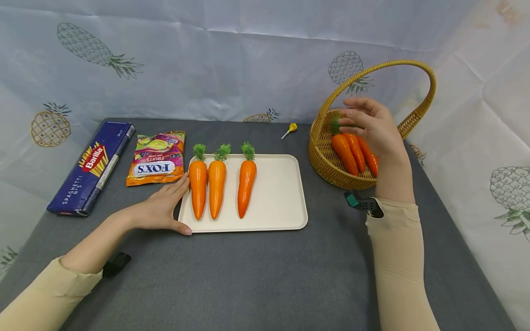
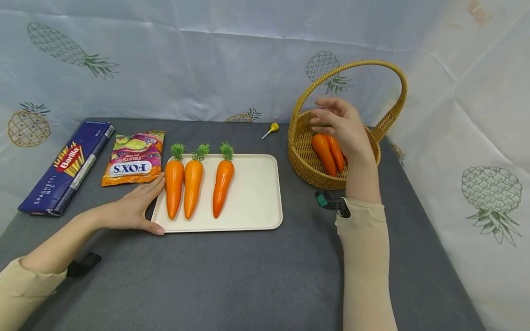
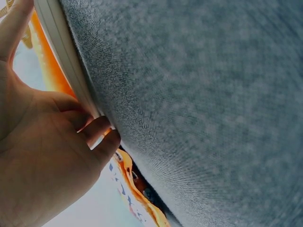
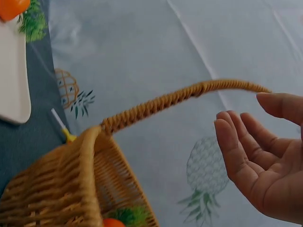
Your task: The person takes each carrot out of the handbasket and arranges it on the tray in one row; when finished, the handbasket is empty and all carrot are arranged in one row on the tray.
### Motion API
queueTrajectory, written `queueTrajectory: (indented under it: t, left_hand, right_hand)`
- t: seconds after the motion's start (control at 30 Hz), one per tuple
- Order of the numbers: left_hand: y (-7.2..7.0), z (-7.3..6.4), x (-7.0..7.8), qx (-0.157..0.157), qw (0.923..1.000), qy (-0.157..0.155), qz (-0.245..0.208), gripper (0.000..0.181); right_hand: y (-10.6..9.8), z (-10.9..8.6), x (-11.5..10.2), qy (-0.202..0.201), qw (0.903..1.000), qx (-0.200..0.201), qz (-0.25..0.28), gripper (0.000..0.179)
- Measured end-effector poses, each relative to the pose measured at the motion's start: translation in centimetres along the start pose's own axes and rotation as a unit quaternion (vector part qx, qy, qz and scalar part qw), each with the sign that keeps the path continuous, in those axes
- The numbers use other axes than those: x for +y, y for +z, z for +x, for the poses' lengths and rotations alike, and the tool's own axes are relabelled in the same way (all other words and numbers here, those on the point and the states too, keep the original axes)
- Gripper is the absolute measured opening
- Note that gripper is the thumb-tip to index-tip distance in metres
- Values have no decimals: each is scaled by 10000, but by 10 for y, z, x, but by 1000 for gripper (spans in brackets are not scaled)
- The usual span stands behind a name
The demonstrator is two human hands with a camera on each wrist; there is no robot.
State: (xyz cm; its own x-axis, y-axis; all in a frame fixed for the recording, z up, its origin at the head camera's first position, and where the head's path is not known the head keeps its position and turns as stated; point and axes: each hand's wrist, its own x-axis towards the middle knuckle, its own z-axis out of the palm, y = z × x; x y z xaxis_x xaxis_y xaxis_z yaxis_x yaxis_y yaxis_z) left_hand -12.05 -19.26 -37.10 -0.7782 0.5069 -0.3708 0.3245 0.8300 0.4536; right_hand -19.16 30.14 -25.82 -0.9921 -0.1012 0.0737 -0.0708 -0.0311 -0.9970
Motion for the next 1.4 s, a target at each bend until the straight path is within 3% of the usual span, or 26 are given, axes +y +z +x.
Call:
queueTrajectory:
  t: [0.33,0.5,0.9,1.03,1.13,1.4]
  left_hand:
    - [1,1,0,-18,10000,2,32,137]
    - [0,0,0,-8,10000,21,28,137]
    - [1,1,0,-45,10000,-15,1,137]
    - [1,1,0,-28,10000,-11,25,137]
    - [1,0,0,-27,10000,-20,25,137]
    - [1,1,0,-24,10000,-26,24,136]
  right_hand:
    - [-24,6,18,608,9972,435,-57,54]
    - [-32,9,26,763,9954,564,-132,51]
    - [-49,12,51,1150,9834,892,-1084,49]
    - [-50,13,57,1288,9704,926,-1822,52]
    - [-49,13,61,1468,9525,868,-2522,57]
    - [-46,14,71,1602,9266,916,-3277,56]
